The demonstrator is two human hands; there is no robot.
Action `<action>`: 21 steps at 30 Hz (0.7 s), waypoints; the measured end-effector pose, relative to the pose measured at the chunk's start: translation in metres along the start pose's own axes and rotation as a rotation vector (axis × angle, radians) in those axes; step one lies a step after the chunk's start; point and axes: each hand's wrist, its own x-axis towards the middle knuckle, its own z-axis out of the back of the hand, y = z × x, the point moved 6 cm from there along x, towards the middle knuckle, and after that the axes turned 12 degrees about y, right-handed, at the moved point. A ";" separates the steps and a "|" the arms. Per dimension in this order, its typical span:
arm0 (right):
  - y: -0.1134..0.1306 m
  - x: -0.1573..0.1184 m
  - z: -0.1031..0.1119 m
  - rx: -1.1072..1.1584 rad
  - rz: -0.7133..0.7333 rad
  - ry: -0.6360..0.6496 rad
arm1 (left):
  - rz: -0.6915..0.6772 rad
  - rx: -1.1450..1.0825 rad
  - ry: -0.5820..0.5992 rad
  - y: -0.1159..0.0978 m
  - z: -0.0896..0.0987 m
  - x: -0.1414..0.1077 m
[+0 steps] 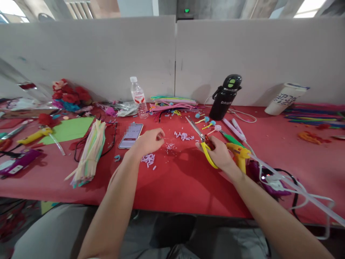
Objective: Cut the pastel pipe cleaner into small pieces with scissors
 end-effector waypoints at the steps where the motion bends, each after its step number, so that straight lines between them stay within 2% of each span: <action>1: -0.001 0.001 0.000 -0.031 0.003 0.007 | 0.006 0.039 0.017 -0.002 -0.006 0.009; 6: -0.011 0.003 -0.005 -0.133 -0.036 0.018 | 0.049 0.186 0.083 0.000 -0.032 0.059; 11: -0.015 0.004 -0.008 -0.124 -0.049 0.015 | 0.091 0.222 0.076 0.015 -0.042 0.097; 15: -0.015 0.003 -0.009 -0.097 -0.036 0.024 | 0.097 0.226 0.095 0.021 -0.047 0.108; 21: -0.018 0.004 -0.011 -0.139 -0.041 0.010 | 0.153 0.253 0.121 0.021 -0.050 0.111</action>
